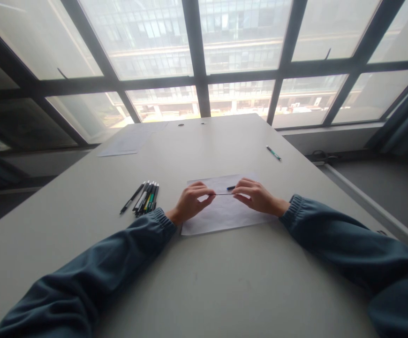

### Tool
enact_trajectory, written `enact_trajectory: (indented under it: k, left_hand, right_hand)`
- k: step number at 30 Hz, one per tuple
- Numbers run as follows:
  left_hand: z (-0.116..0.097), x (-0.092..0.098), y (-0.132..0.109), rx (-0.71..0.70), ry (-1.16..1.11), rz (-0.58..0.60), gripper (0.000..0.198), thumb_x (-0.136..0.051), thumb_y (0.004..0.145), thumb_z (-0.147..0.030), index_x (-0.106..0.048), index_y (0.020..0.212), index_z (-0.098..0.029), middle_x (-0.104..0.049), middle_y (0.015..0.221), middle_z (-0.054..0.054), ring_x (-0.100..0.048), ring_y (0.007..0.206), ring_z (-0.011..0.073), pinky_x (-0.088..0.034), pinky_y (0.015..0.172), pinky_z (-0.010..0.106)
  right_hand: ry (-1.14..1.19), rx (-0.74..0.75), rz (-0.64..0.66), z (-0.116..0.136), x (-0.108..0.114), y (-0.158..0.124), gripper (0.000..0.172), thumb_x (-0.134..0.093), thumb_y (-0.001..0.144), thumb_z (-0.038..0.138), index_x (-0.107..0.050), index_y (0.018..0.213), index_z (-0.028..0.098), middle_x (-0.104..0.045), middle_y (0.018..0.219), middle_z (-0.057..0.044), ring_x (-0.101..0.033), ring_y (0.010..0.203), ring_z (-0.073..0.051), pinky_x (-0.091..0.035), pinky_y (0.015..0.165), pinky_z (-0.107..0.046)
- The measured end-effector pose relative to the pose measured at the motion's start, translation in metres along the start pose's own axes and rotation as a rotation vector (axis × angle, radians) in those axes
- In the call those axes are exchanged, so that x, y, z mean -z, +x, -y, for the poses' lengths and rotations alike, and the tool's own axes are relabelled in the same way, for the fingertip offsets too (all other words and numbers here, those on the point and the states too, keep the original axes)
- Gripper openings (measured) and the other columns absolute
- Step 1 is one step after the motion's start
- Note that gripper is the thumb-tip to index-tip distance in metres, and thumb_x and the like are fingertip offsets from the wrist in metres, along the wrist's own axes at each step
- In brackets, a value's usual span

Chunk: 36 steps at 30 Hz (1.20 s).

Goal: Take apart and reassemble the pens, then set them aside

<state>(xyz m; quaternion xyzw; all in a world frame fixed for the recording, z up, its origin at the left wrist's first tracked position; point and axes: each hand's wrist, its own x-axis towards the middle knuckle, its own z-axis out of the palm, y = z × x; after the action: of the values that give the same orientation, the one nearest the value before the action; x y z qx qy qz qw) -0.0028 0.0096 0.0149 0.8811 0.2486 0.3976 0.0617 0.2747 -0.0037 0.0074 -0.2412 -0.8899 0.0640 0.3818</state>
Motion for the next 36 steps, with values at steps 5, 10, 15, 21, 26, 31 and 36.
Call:
enact_trajectory:
  k: [5,10,15,21,26,31,36]
  left_hand:
    - [-0.001,0.0,0.0,0.008,0.007,-0.015,0.011,-0.065,0.091,-0.026,-0.075,0.089,-0.021,-0.075,0.08,0.005,-0.066,0.075,0.017,-0.055,0.075,0.033]
    - [0.0,-0.001,-0.001,0.006,0.003,-0.011,0.009,-0.066,0.091,-0.024,-0.075,0.091,-0.021,-0.075,0.081,0.004,-0.066,0.077,0.0173,-0.055,0.076,0.033]
    - [-0.002,-0.001,0.0,0.016,0.0,-0.016,0.011,-0.065,0.091,-0.026,-0.075,0.089,-0.021,-0.075,0.08,0.004,-0.066,0.076,0.017,-0.055,0.076,0.033]
    - [-0.003,0.0,0.001,0.082,-0.009,-0.092,0.013,-0.066,0.091,-0.028,-0.075,0.086,-0.02,-0.075,0.079,0.004,-0.065,0.075,0.0164,-0.056,0.074,0.032]
    - [0.001,0.003,0.002,0.222,0.028,-0.239,0.01,-0.069,0.088,-0.028,-0.075,0.085,-0.02,-0.074,0.077,0.003,-0.063,0.072,0.0153,-0.054,0.066,0.029]
    - [0.004,0.003,0.002,0.249,0.039,-0.25,0.01,-0.069,0.088,-0.027,-0.074,0.085,-0.02,-0.073,0.076,0.002,-0.062,0.072,0.015,-0.051,0.063,0.028]
    - [0.003,0.003,0.001,0.252,0.059,-0.257,0.008,-0.069,0.087,-0.024,-0.074,0.085,-0.019,-0.073,0.077,0.002,-0.063,0.073,0.0152,-0.05,0.066,0.029]
  right_hand:
    - [-0.09,-0.209,-0.229,-0.015,-0.003,-0.004,0.022,-0.048,0.101,0.021,-0.069,0.108,0.022,-0.066,0.093,-0.008,-0.06,0.09,-0.023,-0.051,0.083,-0.039]
    - [-0.233,-0.311,-0.094,-0.031,-0.008,-0.009,0.018,-0.059,0.093,0.016,-0.072,0.103,0.022,-0.068,0.099,-0.009,-0.058,0.097,-0.026,-0.049,0.086,-0.043]
    - [-0.276,-0.382,0.023,-0.035,-0.011,-0.013,0.006,-0.069,0.089,0.019,-0.073,0.092,0.021,-0.07,0.098,-0.009,-0.058,0.098,-0.027,-0.045,0.086,-0.044]
    - [-0.251,-0.401,-0.052,-0.031,-0.009,-0.009,0.007,-0.067,0.089,0.015,-0.07,0.089,0.021,-0.07,0.092,-0.007,-0.058,0.093,-0.024,-0.045,0.085,-0.04]
    - [-0.212,-0.372,-0.16,-0.03,-0.008,-0.008,0.007,-0.064,0.091,0.016,-0.067,0.092,0.022,-0.068,0.092,-0.007,-0.058,0.092,-0.025,-0.046,0.085,-0.04]
    - [-0.218,-0.377,-0.22,-0.028,-0.007,-0.008,0.005,-0.061,0.094,0.019,-0.065,0.094,0.022,-0.068,0.093,-0.007,-0.057,0.091,-0.025,-0.046,0.086,-0.041]
    - [-0.212,-0.388,-0.266,-0.028,-0.005,-0.007,0.007,-0.058,0.095,0.02,-0.064,0.095,0.022,-0.067,0.093,-0.007,-0.057,0.091,-0.026,-0.046,0.085,-0.041]
